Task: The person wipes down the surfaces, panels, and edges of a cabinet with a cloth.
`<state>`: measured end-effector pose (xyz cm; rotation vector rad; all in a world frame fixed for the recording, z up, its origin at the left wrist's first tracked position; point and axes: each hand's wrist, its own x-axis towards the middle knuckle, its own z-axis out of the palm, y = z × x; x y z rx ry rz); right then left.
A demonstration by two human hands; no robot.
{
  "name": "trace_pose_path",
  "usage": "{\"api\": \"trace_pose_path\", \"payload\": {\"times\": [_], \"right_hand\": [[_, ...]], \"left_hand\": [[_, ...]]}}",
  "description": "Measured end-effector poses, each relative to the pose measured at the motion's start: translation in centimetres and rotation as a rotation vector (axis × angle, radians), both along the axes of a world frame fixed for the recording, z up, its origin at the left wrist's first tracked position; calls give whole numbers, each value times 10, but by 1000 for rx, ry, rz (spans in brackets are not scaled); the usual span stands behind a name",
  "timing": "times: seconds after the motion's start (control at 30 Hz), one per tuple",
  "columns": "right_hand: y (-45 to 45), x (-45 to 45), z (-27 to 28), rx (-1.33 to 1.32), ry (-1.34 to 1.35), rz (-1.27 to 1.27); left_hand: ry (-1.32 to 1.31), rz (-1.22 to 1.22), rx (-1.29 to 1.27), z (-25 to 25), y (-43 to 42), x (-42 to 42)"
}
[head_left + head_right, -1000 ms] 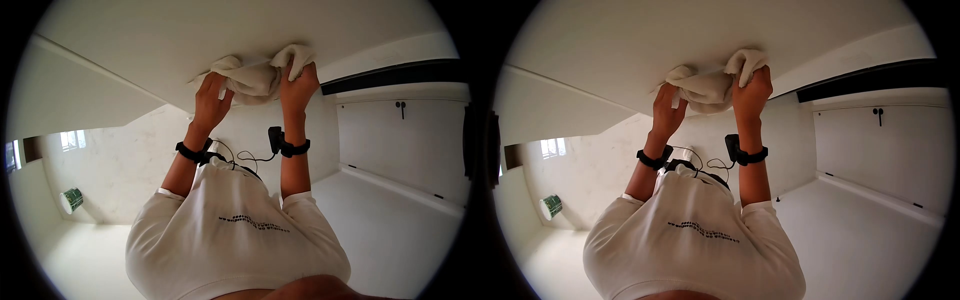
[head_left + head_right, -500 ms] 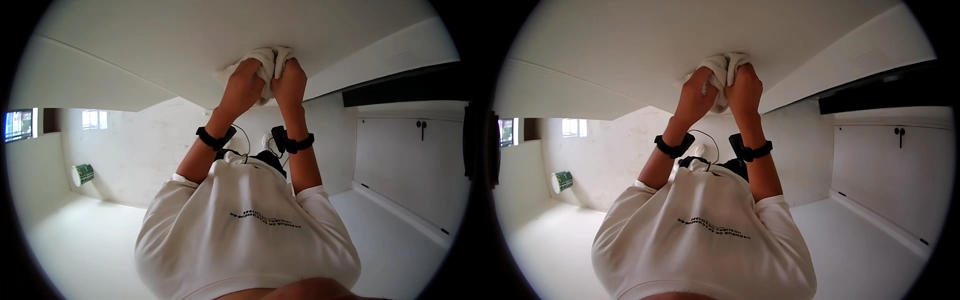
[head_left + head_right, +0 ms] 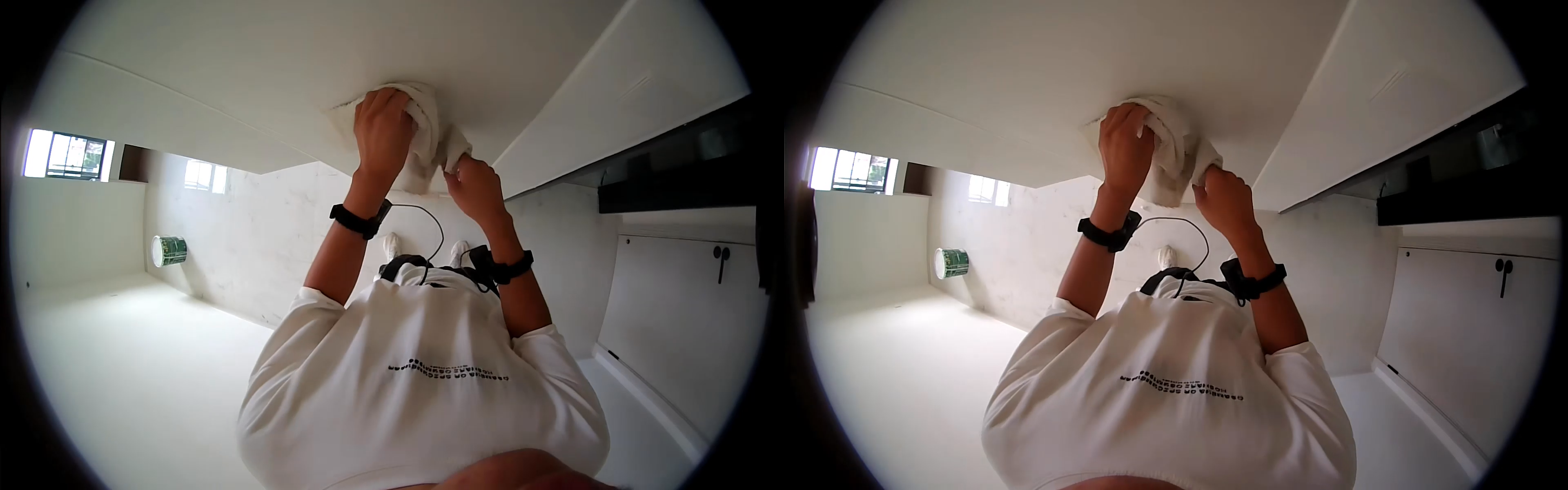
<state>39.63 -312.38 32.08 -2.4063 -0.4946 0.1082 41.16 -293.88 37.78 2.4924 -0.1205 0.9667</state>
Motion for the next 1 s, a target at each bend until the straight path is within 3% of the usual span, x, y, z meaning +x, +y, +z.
{"api": "trace_pose_path", "payload": {"times": [0.17,0.37,0.47,0.6,0.63,0.7,0.8,0.9,1.0], "right_hand": [[-2,-13,3,-67,-47,33],[-14,-32,0,-220,143,261],[-29,-30,-22,-160,52,465],[-44,-24,-15,-12,60,397],[-43,-19,-23,20,-72,373],[-44,-20,-16,32,-189,314],[-36,-24,-9,101,-247,232],[-30,-21,-37,115,-205,263],[-21,-21,-55,180,-113,333]], "left_hand": [[-241,168,2,28,-4,3],[-91,199,49,-16,-9,-1],[-19,173,45,-9,-6,-4],[-291,244,-40,40,-12,1],[-293,258,-91,39,-15,10],[-245,246,-170,19,-23,10],[30,169,-273,-22,-23,4],[367,-5,-303,-79,-13,-4],[226,-6,-487,-47,-19,-16]]}}
